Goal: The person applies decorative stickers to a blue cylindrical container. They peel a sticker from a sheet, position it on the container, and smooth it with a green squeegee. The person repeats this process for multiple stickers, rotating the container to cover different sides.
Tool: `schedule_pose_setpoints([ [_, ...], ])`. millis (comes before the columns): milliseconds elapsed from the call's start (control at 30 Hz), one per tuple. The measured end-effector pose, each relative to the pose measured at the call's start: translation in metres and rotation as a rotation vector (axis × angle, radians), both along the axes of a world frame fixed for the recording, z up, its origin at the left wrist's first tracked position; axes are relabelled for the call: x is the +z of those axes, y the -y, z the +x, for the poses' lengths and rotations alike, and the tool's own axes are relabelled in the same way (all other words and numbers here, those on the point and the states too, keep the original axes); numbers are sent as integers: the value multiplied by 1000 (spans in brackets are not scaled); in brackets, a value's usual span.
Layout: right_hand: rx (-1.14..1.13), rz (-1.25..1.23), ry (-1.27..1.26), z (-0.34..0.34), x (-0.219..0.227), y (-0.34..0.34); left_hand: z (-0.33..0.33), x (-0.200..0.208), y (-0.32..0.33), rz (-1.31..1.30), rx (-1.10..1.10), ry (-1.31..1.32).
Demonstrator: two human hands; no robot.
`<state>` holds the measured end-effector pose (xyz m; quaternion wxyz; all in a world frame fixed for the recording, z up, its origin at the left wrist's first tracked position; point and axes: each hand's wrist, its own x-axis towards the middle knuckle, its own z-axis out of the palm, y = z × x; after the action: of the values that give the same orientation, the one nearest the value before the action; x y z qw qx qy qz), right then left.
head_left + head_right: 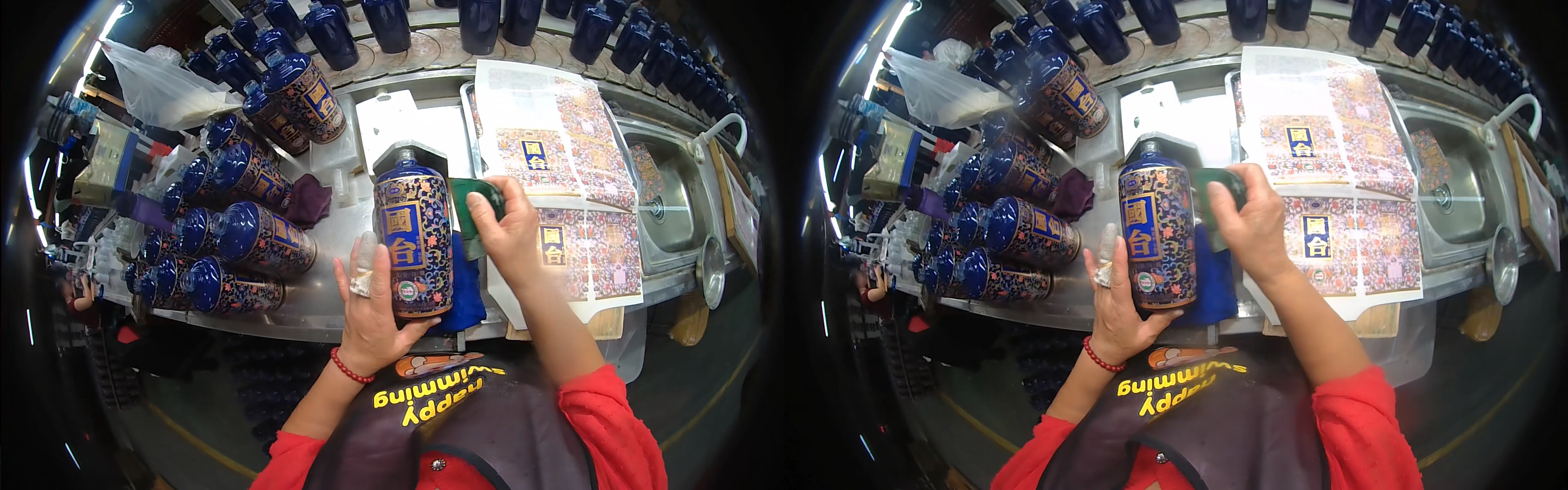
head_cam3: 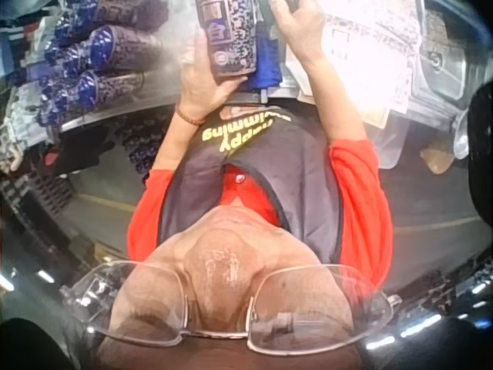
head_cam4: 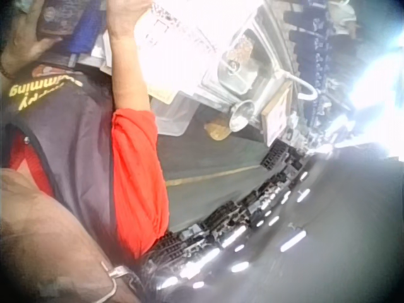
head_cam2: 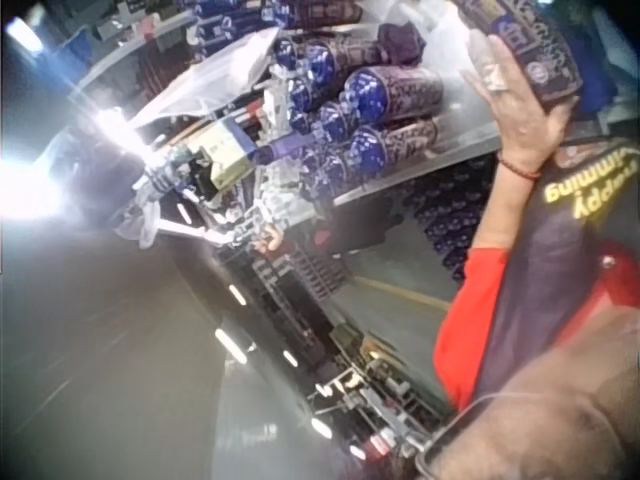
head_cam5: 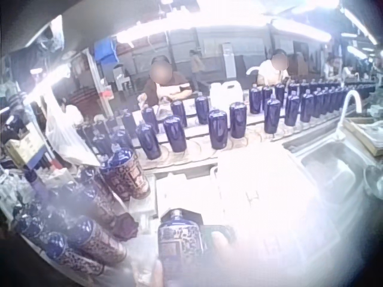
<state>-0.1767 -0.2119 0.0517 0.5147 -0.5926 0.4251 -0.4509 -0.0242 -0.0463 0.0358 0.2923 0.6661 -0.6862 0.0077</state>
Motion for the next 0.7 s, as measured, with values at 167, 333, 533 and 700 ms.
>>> schedule_pose_setpoints([
  [167,298,-255,-38,-9,-8,-17,-3,-1,6,-6,7,79],
  [333,145,101,277,-15,-12,-33,11,-19,2,55,-62,-201],
  [533,75,-25,138,-26,-31,-41,2,-17,-7,-64,18,-24],
  [700,166,-2,220,-28,-41,-46,-12,-7,-6,-124,15,117],
])
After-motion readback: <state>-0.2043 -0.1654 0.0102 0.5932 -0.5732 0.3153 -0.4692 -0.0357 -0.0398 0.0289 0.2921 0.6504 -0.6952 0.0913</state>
